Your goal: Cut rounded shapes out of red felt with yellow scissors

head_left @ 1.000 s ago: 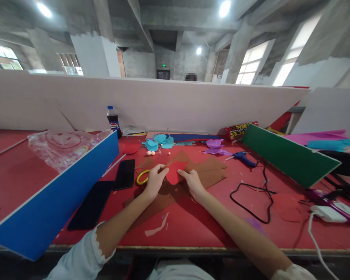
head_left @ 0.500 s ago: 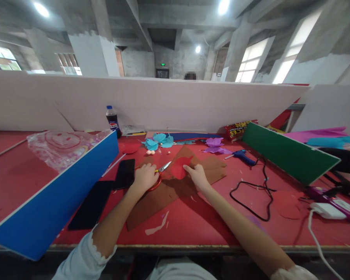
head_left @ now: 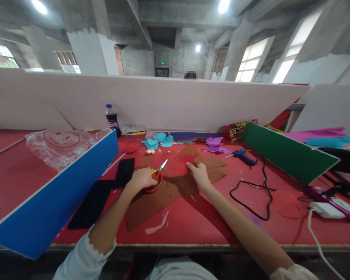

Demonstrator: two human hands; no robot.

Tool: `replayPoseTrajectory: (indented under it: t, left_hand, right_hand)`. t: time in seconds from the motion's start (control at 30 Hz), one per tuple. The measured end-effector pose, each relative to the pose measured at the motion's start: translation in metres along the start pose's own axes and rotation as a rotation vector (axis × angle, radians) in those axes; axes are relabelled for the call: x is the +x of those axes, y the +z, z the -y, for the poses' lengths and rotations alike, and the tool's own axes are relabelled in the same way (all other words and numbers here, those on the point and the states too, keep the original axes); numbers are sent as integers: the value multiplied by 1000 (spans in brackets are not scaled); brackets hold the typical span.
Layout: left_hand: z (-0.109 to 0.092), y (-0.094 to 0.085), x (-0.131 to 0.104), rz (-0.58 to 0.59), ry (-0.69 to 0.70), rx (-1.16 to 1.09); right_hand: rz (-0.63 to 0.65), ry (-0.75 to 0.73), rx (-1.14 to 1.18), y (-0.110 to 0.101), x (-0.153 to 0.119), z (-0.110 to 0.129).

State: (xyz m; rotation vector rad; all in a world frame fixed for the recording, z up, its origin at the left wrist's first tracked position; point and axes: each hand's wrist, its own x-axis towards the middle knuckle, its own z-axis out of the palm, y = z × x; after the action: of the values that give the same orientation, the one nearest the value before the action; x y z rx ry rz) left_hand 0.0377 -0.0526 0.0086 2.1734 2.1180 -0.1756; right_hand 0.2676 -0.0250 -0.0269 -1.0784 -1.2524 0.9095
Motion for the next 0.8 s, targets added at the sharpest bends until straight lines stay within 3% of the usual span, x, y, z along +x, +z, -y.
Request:
replayPoseTrajectory:
  t: [0.17, 0.47, 0.63, 0.8]
  left_hand:
    - [2, -1, 2, 44, -41, -49]
    - [-13, 2, 10, -160, -57, -287]
    - [-22, -2, 1, -296, 131, -392]
    - [-34, -4, -16, -322, 217, -300]
  right_hand:
    - [-38, 31, 72, 0, -1, 3]
    - [-137, 27, 120, -2, 0, 6]
    - [-221, 43, 118, -6, 2, 14]
    - [-366, 40, 146, -6, 2, 19]
